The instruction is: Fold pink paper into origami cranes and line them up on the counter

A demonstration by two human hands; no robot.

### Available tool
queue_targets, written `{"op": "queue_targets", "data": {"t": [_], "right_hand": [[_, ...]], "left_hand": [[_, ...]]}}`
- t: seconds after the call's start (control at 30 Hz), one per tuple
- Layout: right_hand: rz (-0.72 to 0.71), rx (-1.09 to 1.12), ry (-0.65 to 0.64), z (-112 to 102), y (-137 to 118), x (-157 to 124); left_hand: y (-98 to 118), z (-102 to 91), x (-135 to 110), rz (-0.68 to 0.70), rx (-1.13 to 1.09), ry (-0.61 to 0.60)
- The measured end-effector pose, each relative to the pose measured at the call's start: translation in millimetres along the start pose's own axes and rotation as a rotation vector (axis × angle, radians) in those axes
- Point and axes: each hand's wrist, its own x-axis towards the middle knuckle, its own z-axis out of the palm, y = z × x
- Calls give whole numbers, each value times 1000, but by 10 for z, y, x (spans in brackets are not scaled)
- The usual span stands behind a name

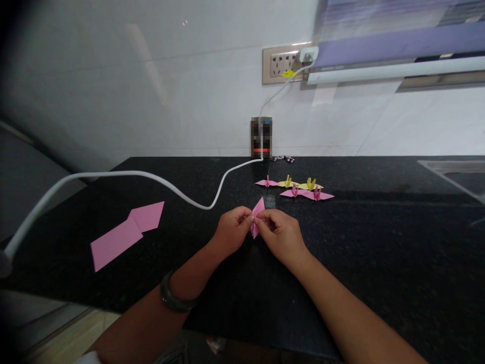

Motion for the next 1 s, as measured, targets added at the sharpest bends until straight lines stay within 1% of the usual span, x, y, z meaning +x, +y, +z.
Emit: {"op": "queue_targets", "data": {"t": [0.2, 0.33, 0.6, 0.8, 1.0], "right_hand": [[44, -7, -13, 3, 13, -16], [80, 30, 11, 3, -1, -13], [4, -27, -30, -38, -11, -1], [66, 24, -42, 0, 21, -9], [91, 82, -17, 22, 32, -3]], "left_hand": [[-4, 21, 2, -11, 9, 13], [14, 27, -7, 0, 2, -6], [7, 25, -25, 29, 15, -11], [16, 16, -30, 17, 18, -13], [82, -16, -20, 19, 19, 0]]}}
